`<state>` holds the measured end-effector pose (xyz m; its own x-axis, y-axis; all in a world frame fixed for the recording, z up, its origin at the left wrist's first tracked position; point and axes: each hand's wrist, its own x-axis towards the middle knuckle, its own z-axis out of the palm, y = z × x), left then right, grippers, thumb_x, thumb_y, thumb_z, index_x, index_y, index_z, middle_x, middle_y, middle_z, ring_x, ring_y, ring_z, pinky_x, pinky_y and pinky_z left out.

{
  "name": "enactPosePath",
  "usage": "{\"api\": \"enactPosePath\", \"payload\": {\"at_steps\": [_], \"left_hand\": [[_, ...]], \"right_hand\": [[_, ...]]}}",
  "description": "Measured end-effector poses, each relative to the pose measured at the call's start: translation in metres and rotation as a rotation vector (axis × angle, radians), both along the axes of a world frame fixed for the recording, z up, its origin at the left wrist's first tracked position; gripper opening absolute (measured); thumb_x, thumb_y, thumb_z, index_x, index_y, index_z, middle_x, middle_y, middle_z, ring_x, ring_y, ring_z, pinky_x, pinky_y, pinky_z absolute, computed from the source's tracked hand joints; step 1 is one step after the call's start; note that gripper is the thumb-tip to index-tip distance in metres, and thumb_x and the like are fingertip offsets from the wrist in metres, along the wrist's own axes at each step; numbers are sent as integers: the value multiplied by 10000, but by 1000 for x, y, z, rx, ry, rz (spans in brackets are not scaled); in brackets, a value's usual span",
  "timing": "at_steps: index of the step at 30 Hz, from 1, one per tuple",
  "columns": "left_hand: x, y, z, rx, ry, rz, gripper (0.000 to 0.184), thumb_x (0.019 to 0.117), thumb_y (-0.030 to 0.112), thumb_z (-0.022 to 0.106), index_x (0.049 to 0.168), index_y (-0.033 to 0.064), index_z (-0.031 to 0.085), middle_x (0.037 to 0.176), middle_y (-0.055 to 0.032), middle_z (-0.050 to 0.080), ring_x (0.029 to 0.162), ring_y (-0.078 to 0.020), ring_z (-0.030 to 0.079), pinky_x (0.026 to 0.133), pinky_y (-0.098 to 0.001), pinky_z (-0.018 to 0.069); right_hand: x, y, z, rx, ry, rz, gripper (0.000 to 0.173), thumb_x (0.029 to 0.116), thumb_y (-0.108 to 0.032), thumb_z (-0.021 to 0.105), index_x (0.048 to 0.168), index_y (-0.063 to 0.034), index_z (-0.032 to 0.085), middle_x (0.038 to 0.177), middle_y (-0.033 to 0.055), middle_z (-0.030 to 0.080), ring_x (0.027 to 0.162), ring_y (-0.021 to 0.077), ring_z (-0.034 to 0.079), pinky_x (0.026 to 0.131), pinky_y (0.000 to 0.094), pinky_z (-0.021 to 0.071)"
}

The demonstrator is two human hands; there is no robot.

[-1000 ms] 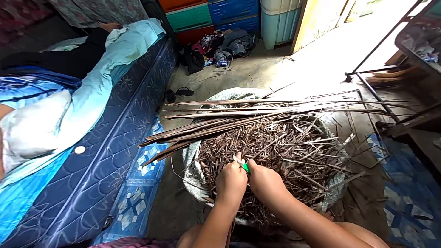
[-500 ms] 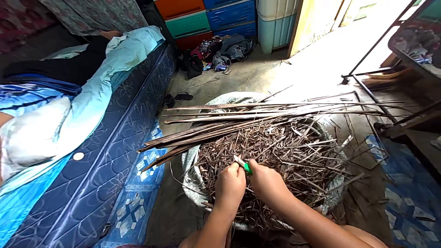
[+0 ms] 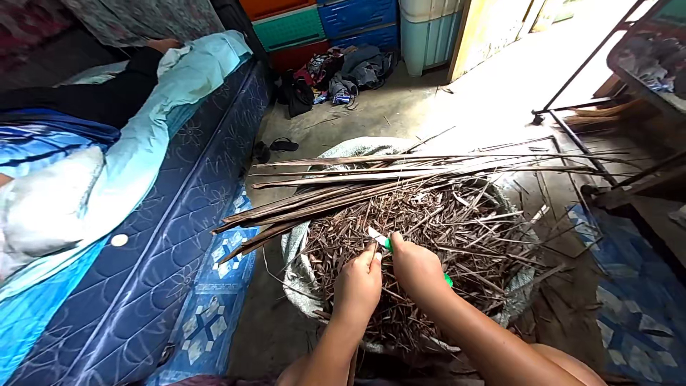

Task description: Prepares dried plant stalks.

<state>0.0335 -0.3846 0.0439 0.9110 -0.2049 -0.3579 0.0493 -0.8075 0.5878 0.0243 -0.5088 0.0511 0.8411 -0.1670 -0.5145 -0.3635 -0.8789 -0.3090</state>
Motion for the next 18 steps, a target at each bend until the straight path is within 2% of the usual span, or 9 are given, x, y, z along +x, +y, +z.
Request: {"api": "enactPosePath", "payload": {"at_steps": [2, 4, 6, 7, 8, 9, 11, 15, 18], "left_hand": [[0, 0, 2, -17, -5, 0, 412, 1108, 292, 442, 1444, 115, 601, 797, -38, 707, 619, -160, 613, 628, -366, 524], [0, 2, 3, -68, 4, 19, 395, 1107, 280, 447, 1395, 86, 635, 770, -21, 688, 558, -125, 577, 563, -322, 506], [1, 5, 3, -117, 30, 52, 315, 1099, 229, 454, 1148, 40, 701, 722, -34, 632, 518, -127, 549, 531, -319, 499], [3, 5, 3, -127, 51, 62, 282, 1090, 197, 448, 974, 41, 652, 679, -32, 565, 505, -132, 524, 528, -326, 488], [3, 6, 3, -149, 67, 68, 282, 1082, 175, 447, 895, 49, 616, 649, -20, 531, 484, -122, 503, 512, -314, 477], [3, 6, 4, -189, 79, 75, 284, 1085, 173, 451, 897, 52, 625, 642, -5, 549, 458, -100, 486, 483, -285, 459], [2, 6, 5, -277, 111, 87, 286, 1106, 195, 450, 1051, 34, 680, 686, 15, 652, 420, -49, 471, 432, -220, 421], [5, 4, 7, -296, 108, 105, 301, 1111, 195, 442, 1179, 24, 679, 691, 16, 656, 420, -45, 453, 434, -214, 401], [0, 5, 8, -272, 145, 88, 370, 1105, 212, 463, 1405, 55, 612, 675, 19, 650, 416, -55, 433, 429, -235, 388]], "right_hand": [[2, -2, 1, -1, -5, -9, 308, 1080, -73, 380, 1352, -79, 524, 1124, 178, 711, 1086, 356, 716, 840, 519, 575], [-1, -4, 5, 53, -15, 5, 307, 1071, -77, 398, 1345, -76, 535, 1120, 182, 712, 1088, 359, 713, 855, 527, 569], [-6, -4, 14, 175, 32, 40, 300, 1079, -113, 418, 1349, -73, 543, 1147, 199, 706, 1117, 382, 695, 899, 557, 547], [-9, -4, 16, 221, 50, 58, 290, 1083, -135, 429, 1338, -73, 550, 1150, 202, 705, 1118, 390, 691, 908, 568, 541], [-10, -3, 16, 239, 69, 70, 277, 1087, -154, 433, 1326, -78, 550, 1147, 198, 703, 1116, 389, 690, 909, 570, 540], [-10, -3, 15, 231, 78, 74, 276, 1087, -153, 435, 1329, -79, 547, 1151, 199, 702, 1117, 390, 689, 908, 572, 540], [-5, -4, 13, 152, 77, 79, 305, 1071, -106, 425, 1356, -75, 532, 1164, 204, 701, 1122, 393, 691, 893, 571, 545], [-3, 3, -1, 19, -90, 33, 316, 1068, -52, 399, 1338, -61, 562, 1077, 191, 721, 1040, 373, 727, 804, 519, 578], [3, -6, -8, 0, -110, -62, 312, 1074, -60, 386, 1335, -54, 558, 1076, 197, 718, 1036, 387, 723, 808, 545, 574]]}}
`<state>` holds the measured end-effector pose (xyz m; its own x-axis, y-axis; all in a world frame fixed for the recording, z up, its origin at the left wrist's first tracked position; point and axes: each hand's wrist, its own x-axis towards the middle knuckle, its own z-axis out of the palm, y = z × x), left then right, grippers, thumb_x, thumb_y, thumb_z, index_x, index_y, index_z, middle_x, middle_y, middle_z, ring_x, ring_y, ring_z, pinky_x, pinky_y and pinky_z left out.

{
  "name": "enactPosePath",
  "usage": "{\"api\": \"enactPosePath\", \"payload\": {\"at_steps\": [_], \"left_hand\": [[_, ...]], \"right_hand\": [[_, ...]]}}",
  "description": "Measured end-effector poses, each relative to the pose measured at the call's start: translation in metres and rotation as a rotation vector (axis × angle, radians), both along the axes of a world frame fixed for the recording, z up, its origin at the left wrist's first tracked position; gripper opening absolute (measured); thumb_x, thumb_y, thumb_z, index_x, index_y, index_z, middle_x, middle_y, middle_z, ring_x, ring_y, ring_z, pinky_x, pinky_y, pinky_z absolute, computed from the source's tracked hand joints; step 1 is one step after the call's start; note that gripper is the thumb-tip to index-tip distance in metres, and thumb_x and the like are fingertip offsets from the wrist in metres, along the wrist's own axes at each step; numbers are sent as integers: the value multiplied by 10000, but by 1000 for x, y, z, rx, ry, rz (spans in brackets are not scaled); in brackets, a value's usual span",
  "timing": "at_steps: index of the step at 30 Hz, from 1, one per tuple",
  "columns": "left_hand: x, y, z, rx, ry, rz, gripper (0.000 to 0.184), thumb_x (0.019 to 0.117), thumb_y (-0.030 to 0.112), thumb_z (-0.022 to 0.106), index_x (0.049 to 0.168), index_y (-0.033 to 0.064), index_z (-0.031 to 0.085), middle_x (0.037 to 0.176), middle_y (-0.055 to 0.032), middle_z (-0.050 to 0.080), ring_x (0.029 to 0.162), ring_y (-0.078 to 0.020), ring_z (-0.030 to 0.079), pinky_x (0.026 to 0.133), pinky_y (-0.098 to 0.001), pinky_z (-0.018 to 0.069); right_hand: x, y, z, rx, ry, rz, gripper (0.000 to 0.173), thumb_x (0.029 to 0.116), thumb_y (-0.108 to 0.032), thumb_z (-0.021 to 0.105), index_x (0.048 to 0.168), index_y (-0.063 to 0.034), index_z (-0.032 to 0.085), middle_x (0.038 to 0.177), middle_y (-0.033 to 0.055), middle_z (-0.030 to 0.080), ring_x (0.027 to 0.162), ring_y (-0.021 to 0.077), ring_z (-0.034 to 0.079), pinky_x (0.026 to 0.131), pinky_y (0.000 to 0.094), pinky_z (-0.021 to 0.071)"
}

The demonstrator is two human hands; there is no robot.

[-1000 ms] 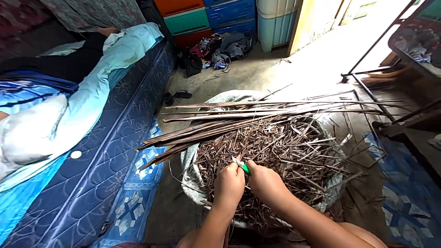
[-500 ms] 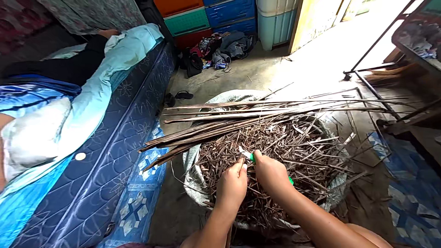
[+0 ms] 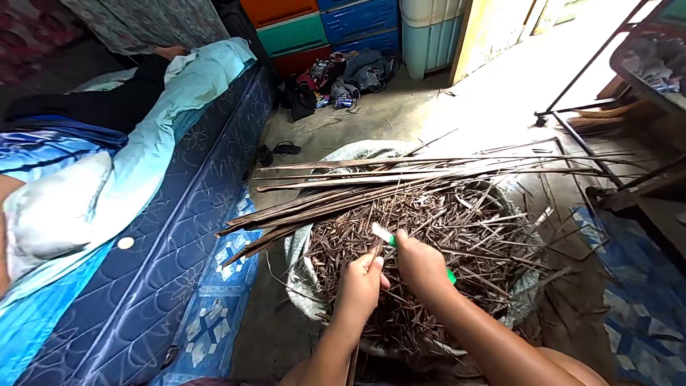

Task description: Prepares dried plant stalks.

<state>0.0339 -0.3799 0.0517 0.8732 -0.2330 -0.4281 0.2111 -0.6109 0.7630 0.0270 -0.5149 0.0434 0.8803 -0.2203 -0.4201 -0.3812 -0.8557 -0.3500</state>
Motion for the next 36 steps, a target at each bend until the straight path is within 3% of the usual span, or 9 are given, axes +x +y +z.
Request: {"api": "enactPosePath", "payload": {"at_steps": [4, 6, 8, 10, 19, 24, 29, 32, 36], "left_hand": [[-2, -1, 0, 158, -40, -50, 369, 1102, 243, 465, 1397, 97, 631, 699, 17, 655, 538, -90, 535, 560, -290, 467], [0, -3, 1, 261, -64, -67, 344, 1097, 237, 450, 1300, 75, 676, 825, -57, 702, 736, -184, 654, 749, -407, 538], [0, -8, 6, 343, -71, -75, 346, 1080, 207, 442, 1262, 52, 691, 1013, -140, 728, 956, -281, 699, 886, -508, 535], [-4, -15, 9, 434, -97, -92, 317, 1064, 179, 446, 1172, 18, 697, 1045, -172, 714, 1010, -318, 689, 891, -532, 523], [-9, -18, 11, 625, -148, -157, 336, 1068, 160, 426, 1225, 34, 696, 1159, -171, 715, 1111, -330, 684, 907, -544, 527], [-8, -22, 11, 702, -107, -183, 361, 1079, 185, 416, 1288, 74, 689, 1229, -135, 707, 1146, -303, 679, 921, -521, 532], [-7, -22, 12, 705, -104, -188, 361, 1095, 206, 395, 1237, 63, 696, 1201, -148, 710, 1135, -315, 679, 910, -532, 528], [-7, -23, 12, 711, -77, -217, 410, 1114, 254, 372, 1385, 90, 632, 1273, -143, 693, 1187, -320, 662, 955, -549, 516], [-8, -23, 8, 676, -99, -217, 427, 1120, 277, 368, 1427, 94, 602, 1276, -146, 693, 1184, -315, 665, 970, -536, 515]], "right_hand": [[4, -24, 14, 66, 74, -44, 310, 1080, -112, 408, 1355, -76, 545, 1139, 200, 709, 1102, 391, 699, 882, 562, 549], [-4, -18, 25, 152, 88, 14, 284, 1084, -154, 429, 1325, -76, 559, 1121, 206, 707, 1085, 397, 699, 882, 580, 546], [-13, -7, 27, 254, 155, 100, 287, 1088, -178, 439, 1323, -82, 571, 1134, 206, 705, 1098, 395, 692, 903, 590, 542], [-16, 1, 22, 311, 222, 157, 279, 1091, -180, 427, 1309, -79, 570, 1150, 198, 696, 1120, 381, 682, 919, 579, 537], [-12, -6, 12, 497, 276, 163, 310, 1110, -212, 414, 1307, -46, 585, 1161, 206, 672, 1115, 349, 657, 950, 555, 506], [-14, 2, 16, 311, 315, 156, 295, 1102, -192, 412, 1335, -79, 555, 1211, 190, 685, 1180, 361, 666, 952, 561, 531], [-10, 5, 10, 313, 312, 134, 289, 1104, -187, 388, 1315, -77, 552, 1213, 184, 678, 1186, 349, 662, 947, 547, 534], [-8, 5, 8, 274, 313, 112, 305, 1094, -168, 393, 1343, -77, 544, 1241, 188, 676, 1204, 358, 656, 953, 557, 530], [-7, 11, 7, 135, 272, 104, 323, 1081, -101, 375, 1374, -85, 511, 1209, 184, 694, 1159, 365, 686, 902, 546, 557]]}}
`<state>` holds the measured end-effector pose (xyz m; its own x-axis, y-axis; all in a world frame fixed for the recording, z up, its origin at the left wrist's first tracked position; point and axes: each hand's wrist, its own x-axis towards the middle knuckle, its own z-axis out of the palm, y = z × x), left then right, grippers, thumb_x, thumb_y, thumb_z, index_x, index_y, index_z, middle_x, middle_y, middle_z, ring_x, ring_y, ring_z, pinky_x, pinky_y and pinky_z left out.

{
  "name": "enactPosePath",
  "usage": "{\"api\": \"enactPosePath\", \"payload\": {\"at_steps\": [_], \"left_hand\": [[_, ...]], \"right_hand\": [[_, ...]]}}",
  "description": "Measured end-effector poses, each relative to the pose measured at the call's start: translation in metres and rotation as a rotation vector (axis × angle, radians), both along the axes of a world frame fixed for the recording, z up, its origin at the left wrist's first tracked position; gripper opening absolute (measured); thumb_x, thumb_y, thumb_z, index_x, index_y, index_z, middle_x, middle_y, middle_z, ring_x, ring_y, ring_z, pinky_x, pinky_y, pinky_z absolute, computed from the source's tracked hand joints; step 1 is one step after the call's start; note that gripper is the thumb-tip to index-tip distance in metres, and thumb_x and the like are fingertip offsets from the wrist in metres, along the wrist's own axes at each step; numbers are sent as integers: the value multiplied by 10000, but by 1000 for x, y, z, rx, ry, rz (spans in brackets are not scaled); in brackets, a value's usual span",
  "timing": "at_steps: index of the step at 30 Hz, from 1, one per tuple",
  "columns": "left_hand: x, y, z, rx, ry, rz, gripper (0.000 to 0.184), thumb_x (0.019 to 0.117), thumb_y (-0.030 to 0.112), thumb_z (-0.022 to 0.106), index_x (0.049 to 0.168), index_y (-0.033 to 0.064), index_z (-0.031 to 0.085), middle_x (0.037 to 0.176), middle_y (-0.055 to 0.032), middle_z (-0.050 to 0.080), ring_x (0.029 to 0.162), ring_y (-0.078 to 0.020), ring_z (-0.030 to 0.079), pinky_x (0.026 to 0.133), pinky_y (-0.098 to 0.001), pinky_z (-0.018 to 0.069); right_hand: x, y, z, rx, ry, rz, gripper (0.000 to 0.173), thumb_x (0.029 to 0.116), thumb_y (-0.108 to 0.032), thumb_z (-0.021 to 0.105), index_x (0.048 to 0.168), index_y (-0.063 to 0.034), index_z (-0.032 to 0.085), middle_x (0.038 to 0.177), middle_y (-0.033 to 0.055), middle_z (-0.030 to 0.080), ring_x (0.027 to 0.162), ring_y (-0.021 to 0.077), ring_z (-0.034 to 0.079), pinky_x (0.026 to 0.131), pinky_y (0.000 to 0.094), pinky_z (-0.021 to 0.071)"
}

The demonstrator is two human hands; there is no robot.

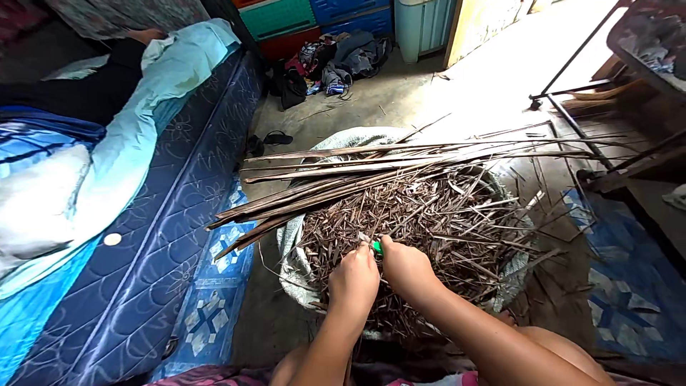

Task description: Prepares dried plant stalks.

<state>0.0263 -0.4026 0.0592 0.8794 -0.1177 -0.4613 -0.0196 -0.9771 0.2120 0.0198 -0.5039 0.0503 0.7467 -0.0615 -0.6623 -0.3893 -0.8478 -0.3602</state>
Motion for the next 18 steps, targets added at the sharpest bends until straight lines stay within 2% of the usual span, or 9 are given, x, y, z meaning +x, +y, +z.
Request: {"api": "enactPosePath", "payload": {"at_steps": [5, 7, 9, 10, 12, 13, 14, 16, 18], "left_hand": [[-4, 0, 0, -43, 10, -24, 444, 1114, 298, 385, 1528, 208, 518, 1320, -105, 689, 1201, -302, 663, 992, -544, 507], [-6, 3, 0, -134, 14, -13, 444, 1109, 319, 407, 1516, 191, 532, 1303, -112, 698, 1191, -305, 669, 1004, -553, 499], [-5, 8, 1, -251, 29, 16, 473, 1105, 393, 414, 1479, 151, 574, 1231, -123, 723, 1114, -293, 696, 983, -545, 512], [-4, 11, -1, -331, 28, 39, 479, 1107, 408, 400, 1392, 112, 647, 1068, -121, 741, 945, -273, 709, 885, -521, 542], [-1, 16, -2, -479, 65, 101, 509, 1125, 389, 304, 1089, 69, 698, 752, -34, 625, 623, -171, 570, 628, -393, 489], [0, 17, -3, -558, 78, 141, 495, 1130, 354, 288, 1063, 70, 687, 689, 5, 577, 530, -119, 499, 538, -319, 445], [0, 18, -3, -639, 79, 180, 466, 1131, 313, 295, 1107, 62, 687, 666, 25, 548, 486, -88, 453, 491, -273, 413], [0, 18, -4, -697, 29, 205, 387, 1117, 267, 345, 1151, 55, 668, 677, 31, 534, 499, -69, 452, 493, -251, 410], [-2, 18, -6, -686, -42, 182, 357, 1086, 265, 456, 1293, 65, 666, 852, -10, 644, 680, -91, 570, 659, -302, 488]], "right_hand": [[11, -19, -15, -79, -35, -125, 347, 1077, -96, 378, 1396, -56, 508, 1206, 215, 692, 1140, 406, 685, 890, 585, 551], [18, -40, -10, -60, -37, -182, 341, 1082, -127, 385, 1388, -62, 522, 1249, 209, 676, 1185, 393, 665, 928, 582, 536], [17, -50, 4, -7, -95, -203, 311, 1107, -194, 393, 1345, -65, 546, 1213, 205, 679, 1175, 376, 664, 937, 562, 527], [13, -50, 11, 11, -130, -193, 303, 1108, -212, 398, 1319, -66, 559, 1175, 203, 688, 1145, 375, 675, 919, 561, 532], [3, -43, 19, 52, -168, -141, 284, 1104, -226, 415, 1271, -63, 578, 1109, 204, 696, 1090, 381, 688, 887, 573, 532], [-1, -38, 21, 64, -155, -97, 274, 1101, -229, 419, 1256, -70, 579, 1095, 198, 699, 1076, 378, 692, 876, 573, 537], [-4, -32, 22, 71, -131, -54, 272, 1102, -230, 422, 1262, -76, 577, 1100, 193, 703, 1078, 377, 694, 877, 572, 539], [-8, -22, 22, 46, -106, -2, 266, 1091, -181, 420, 1289, -77, 564, 1116, 193, 706, 1095, 379, 696, 881, 565, 542], [-6, -23, 18, -27, -164, -30, 273, 1081, -129, 410, 1299, -57, 558, 1097, 203, 711, 1072, 397, 705, 850, 571, 553]]}}
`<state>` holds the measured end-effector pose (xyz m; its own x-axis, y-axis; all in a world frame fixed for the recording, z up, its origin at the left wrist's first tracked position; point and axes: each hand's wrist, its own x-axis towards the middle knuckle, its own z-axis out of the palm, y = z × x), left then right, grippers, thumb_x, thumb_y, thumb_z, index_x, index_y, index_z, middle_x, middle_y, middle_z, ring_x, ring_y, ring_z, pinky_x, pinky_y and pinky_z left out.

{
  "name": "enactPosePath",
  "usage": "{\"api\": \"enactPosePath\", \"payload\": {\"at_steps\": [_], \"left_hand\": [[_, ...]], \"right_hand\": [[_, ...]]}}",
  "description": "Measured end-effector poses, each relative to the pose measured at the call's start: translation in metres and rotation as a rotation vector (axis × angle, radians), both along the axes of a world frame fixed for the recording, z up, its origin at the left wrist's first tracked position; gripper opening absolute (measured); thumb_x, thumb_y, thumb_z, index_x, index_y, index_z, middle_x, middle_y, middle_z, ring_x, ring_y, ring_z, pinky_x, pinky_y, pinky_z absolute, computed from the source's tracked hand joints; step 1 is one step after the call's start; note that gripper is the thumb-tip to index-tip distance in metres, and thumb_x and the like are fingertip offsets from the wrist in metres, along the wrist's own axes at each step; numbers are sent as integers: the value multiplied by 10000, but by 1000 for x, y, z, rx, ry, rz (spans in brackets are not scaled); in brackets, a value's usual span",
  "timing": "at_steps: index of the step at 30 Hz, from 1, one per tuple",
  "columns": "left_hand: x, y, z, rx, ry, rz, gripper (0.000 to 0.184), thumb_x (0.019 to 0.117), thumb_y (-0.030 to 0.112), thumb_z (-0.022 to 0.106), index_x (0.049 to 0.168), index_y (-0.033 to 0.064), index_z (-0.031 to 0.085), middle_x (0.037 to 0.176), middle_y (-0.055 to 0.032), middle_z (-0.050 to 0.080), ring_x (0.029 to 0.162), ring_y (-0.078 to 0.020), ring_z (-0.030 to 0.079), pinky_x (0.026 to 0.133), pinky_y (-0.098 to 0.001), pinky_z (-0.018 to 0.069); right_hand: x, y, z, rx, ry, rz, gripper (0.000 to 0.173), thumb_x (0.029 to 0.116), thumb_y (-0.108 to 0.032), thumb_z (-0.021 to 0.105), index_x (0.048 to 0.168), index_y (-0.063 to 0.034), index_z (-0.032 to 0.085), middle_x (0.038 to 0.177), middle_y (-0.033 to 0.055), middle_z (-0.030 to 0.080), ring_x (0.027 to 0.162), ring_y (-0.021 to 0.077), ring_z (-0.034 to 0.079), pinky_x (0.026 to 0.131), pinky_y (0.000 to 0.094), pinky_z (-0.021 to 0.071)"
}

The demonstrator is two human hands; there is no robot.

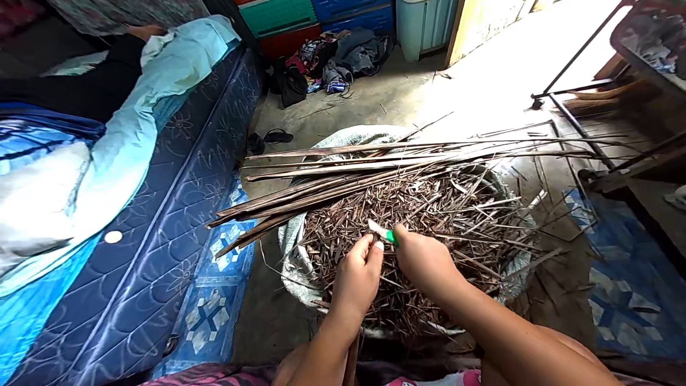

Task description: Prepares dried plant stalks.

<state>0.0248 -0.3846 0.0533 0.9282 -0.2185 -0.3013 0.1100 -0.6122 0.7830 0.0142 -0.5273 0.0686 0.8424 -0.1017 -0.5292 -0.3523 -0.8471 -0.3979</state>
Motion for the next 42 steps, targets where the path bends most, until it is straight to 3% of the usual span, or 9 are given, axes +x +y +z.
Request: {"api": "enactPosePath", "payload": {"at_steps": [4, 7, 12, 21, 24, 28, 31, 37, 42], "left_hand": [[-4, -1, 4, 58, -17, -58, 433, 1059, 317, 523, 1435, 115, 594, 1254, -73, 707, 1070, -150, 683, 958, -407, 526], [-3, -1, 4, 141, -15, -104, 531, 984, 319, 592, 1476, 123, 554, 907, -54, 644, 760, -178, 565, 745, -411, 485], [-2, 1, 7, -129, 92, -64, 404, 1025, 76, 484, 1411, -11, 563, 758, 4, 573, 560, -47, 468, 529, -218, 410], [-2, 2, 12, -502, 389, 13, 412, 1032, 18, 388, 1411, 9, 551, 643, 39, 488, 424, -24, 359, 390, -178, 313], [-4, 5, 12, -537, 420, -13, 419, 1028, 27, 379, 1412, 13, 547, 636, 43, 501, 414, -14, 349, 384, -171, 313], [-4, 0, 12, -528, 403, -48, 264, 1034, 49, 398, 1209, 12, 591, 637, 35, 553, 411, 6, 367, 392, -154, 322], [-15, -10, 21, -457, 368, -105, 255, 1072, 108, 425, 1222, -31, 577, 678, 6, 612, 432, 7, 421, 415, -161, 361], [-41, -9, 48, -150, 229, -328, 531, 1083, 183, 460, 1589, 65, 353, 1101, -238, 676, 746, -293, 668, 710, -469, 566], [-68, 6, 72, 1, 76, -378, 549, 1087, 181, 424, 1613, 69, 311, 1415, -250, 586, 1315, -393, 575, 1100, -599, 425]], "right_hand": [[15, -26, -3, -41, -29, -163, 296, 1108, -186, 396, 1331, -67, 552, 1145, 209, 701, 1106, 396, 692, 889, 582, 537], [4, -20, 2, 29, -157, -92, 266, 1088, -188, 442, 1255, -42, 589, 1041, 217, 711, 1022, 409, 710, 835, 587, 546], [0, -7, -5, 25, -120, 58, 258, 1042, -116, 466, 1262, -49, 583, 1054, 210, 713, 1040, 402, 709, 833, 577, 543], [12, -20, -17, -99, -200, -125, 297, 1064, -92, 433, 1313, -44, 588, 1106, 217, 717, 1053, 411, 712, 833, 582, 551], [21, -42, -20, 97, -210, -233, 312, 1116, -261, 421, 1259, -45, 594, 1066, 207, 691, 1031, 378, 689, 872, 579, 523], [14, -38, -37, 703, -499, -388, 273, 1055, -234, 424, 1068, -71, 644, 671, -33, 474, 541, 80, 447, 528, 279, 404], [1, -28, -35, 926, -509, -486, 208, 1047, -193, 478, 1078, -47, 623, 638, -55, 454, 482, 50, 403, 464, 252, 386], [-20, -19, -29, 1020, -661, -499, 181, 1058, -182, 449, 1054, -95, 608, 557, -120, 412, 411, -9, 363, 394, 165, 346], [-43, -8, -18, 1110, -628, -467, 173, 1075, -154, 425, 1031, -99, 584, 526, -122, 406, 386, -14, 359, 379, 158, 356]]}}
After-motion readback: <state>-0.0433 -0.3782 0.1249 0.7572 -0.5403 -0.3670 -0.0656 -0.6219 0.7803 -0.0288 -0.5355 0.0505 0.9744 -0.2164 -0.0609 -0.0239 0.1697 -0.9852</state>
